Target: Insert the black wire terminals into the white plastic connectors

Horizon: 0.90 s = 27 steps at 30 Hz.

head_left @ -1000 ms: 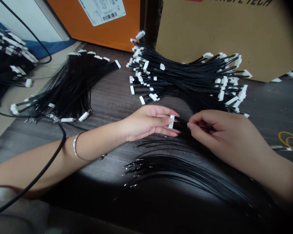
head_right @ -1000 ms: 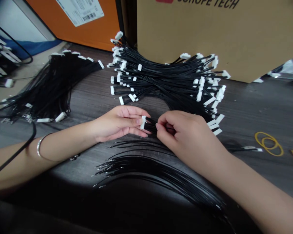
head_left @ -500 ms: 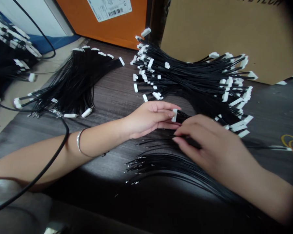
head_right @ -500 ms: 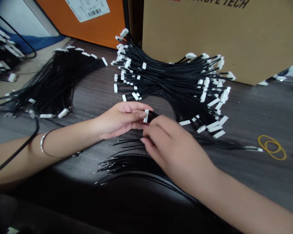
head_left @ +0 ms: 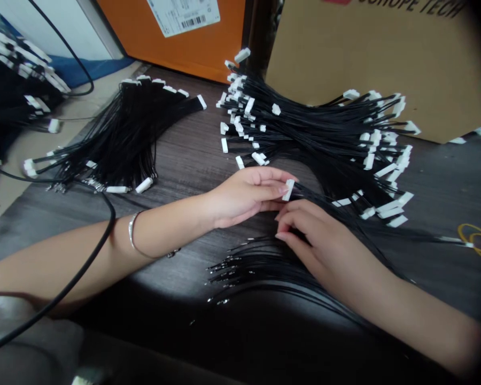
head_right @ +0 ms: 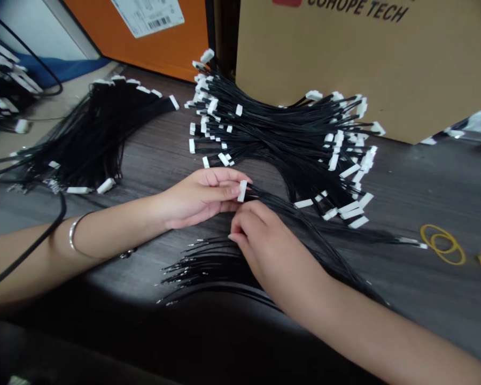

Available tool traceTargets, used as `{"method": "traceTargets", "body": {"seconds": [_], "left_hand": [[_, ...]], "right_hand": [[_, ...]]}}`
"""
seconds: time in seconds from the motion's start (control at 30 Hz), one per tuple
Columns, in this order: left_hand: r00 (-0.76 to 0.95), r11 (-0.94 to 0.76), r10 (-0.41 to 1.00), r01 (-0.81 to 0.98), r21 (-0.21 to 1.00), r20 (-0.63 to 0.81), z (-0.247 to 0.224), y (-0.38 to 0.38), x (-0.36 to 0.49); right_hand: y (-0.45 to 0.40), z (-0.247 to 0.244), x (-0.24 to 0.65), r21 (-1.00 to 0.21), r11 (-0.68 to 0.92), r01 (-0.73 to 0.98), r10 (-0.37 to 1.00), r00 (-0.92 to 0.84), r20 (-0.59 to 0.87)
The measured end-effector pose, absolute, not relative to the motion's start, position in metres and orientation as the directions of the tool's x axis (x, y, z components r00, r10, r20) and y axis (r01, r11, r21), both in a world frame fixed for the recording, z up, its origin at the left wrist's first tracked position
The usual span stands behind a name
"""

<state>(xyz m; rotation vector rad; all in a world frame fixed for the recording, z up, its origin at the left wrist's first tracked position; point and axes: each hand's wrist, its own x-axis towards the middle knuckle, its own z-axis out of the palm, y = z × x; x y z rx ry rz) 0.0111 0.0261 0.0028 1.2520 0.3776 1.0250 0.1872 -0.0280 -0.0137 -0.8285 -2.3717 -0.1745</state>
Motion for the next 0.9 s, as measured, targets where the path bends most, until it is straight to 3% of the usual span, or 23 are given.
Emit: {"method": "traceTargets", "body": {"seconds": [0.1,0.27,0.7,0.9], "left_hand": [[0.541,-0.010,0.797,-0.433,0.901,0.269,0.003,0.025,0.010],[0.557,0.010,0.796,-0.406,0.914,0.238,0.005,0.022,0.009],[0.569,0.009,0.788,-0.393,0.920,0.235,0.006,0.022,0.007],[0.573,-0.001,0.785,-0.381,0.925,0.237,0.005,0.024,0.007]], "right_hand": [[-0.033,0.000,0.202,-0.053,0.771,0.635,0.494,-0.544,0.678],[-0.031,0.022,0.219,-0.091,0.635,0.767,0.590,-0.406,0.698],[-0.026,0.029,0.224,0.000,0.606,0.796,0.515,-0.392,0.762],[-0.026,0.028,0.225,-0.066,0.595,0.801,0.569,-0.363,0.738]]}}
